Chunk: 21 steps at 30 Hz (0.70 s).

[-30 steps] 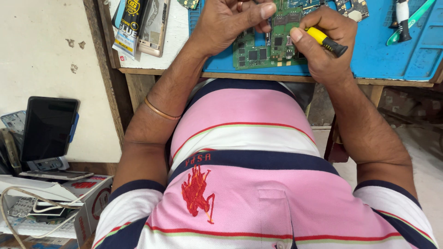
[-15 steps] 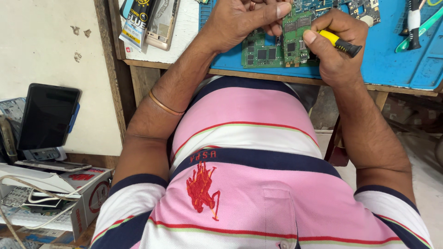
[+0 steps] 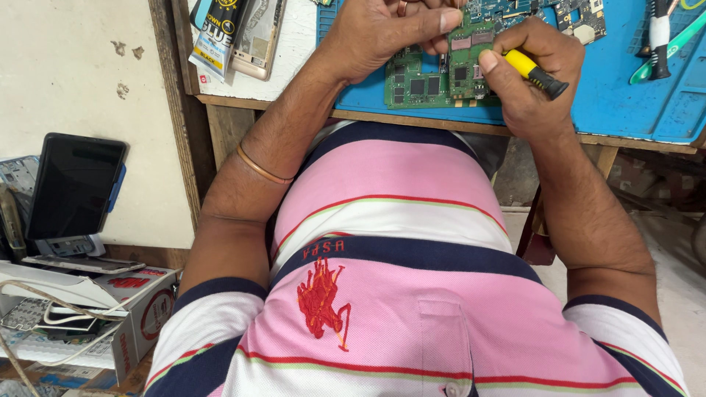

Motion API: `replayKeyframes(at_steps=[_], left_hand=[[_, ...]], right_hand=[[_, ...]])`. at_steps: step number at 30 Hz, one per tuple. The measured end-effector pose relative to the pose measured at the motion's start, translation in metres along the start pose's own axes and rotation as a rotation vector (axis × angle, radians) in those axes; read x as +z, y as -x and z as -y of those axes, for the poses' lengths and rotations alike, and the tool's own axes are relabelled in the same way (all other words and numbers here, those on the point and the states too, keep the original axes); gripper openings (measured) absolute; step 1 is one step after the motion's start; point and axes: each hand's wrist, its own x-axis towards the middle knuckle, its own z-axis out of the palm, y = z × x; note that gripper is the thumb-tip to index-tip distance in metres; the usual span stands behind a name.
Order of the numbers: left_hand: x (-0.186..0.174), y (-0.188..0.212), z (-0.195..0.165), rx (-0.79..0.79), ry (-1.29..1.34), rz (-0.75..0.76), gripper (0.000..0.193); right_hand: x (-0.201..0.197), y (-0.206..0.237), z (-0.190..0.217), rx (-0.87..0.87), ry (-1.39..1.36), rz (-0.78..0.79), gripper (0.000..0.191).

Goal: The person repairs a green circuit board at a workbench, holding the board with one hand while using a yellow-handled screwdriver to unscrew and reposition components. They turn the board over, work on different sections, and continue driving screws throughout the episode.

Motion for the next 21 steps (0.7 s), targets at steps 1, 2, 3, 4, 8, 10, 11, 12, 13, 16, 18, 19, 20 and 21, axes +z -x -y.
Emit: replayKeyframes(at_steps=[1, 2, 3, 4, 8, 10, 11, 12, 13, 16, 18, 19, 20, 21], left_hand=[[0.0002, -0.0002, 0.0004, 0.008, -0.011, 0.001, 0.016], [0.0004, -0.0004, 0.0008, 0.017, -0.022, 0.002, 0.016], [0.0005, -0.0005, 0.0012, 0.025, -0.032, 0.003, 0.016], [0.0008, -0.0008, 0.0018, 0.030, -0.032, 0.003, 0.017], [0.0012, -0.0012, 0.0031, 0.049, -0.037, 0.007, 0.017], [0.0013, -0.0012, 0.0035, 0.056, -0.040, 0.006, 0.018], [0.0015, -0.0010, 0.0038, 0.058, -0.040, 0.004, 0.018], [0.0016, -0.0009, 0.0040, 0.060, -0.040, 0.002, 0.019], [0.0016, -0.0009, 0.0042, 0.059, -0.040, 0.001, 0.018], [0.0019, -0.0002, 0.0051, 0.058, -0.046, -0.009, 0.018], [0.0024, 0.0003, 0.0057, 0.057, -0.059, -0.024, 0.018], [0.0026, 0.0004, 0.0059, 0.055, -0.065, -0.027, 0.018], [0.0028, 0.0004, 0.0060, 0.053, -0.071, -0.029, 0.017], [0.0030, 0.0003, 0.0061, 0.051, -0.077, -0.032, 0.017]], right_hand=[[0.0002, -0.0002, 0.0004, -0.004, 0.006, 0.002, 0.023], [0.0003, -0.0004, 0.0008, -0.008, 0.012, 0.004, 0.023], [0.0006, -0.0007, 0.0010, -0.023, 0.019, 0.010, 0.023], [0.0008, -0.0007, 0.0014, -0.026, 0.025, 0.010, 0.024], [0.0021, -0.0003, 0.0028, -0.012, 0.042, 0.003, 0.024], [0.0022, -0.0003, 0.0031, -0.020, 0.049, 0.009, 0.025], [0.0022, -0.0004, 0.0032, -0.025, 0.053, 0.012, 0.025], [0.0021, -0.0003, 0.0032, -0.032, 0.058, 0.014, 0.025], [0.0022, -0.0007, 0.0029, -0.038, 0.063, 0.016, 0.025], [0.0026, -0.0020, 0.0019, -0.053, 0.068, 0.016, 0.024], [0.0031, -0.0018, 0.0019, -0.052, 0.056, 0.015, 0.024], [0.0032, -0.0016, 0.0022, -0.048, 0.053, 0.015, 0.025], [0.0034, -0.0014, 0.0026, -0.043, 0.051, 0.014, 0.025], [0.0035, -0.0012, 0.0032, -0.037, 0.055, 0.012, 0.025]])
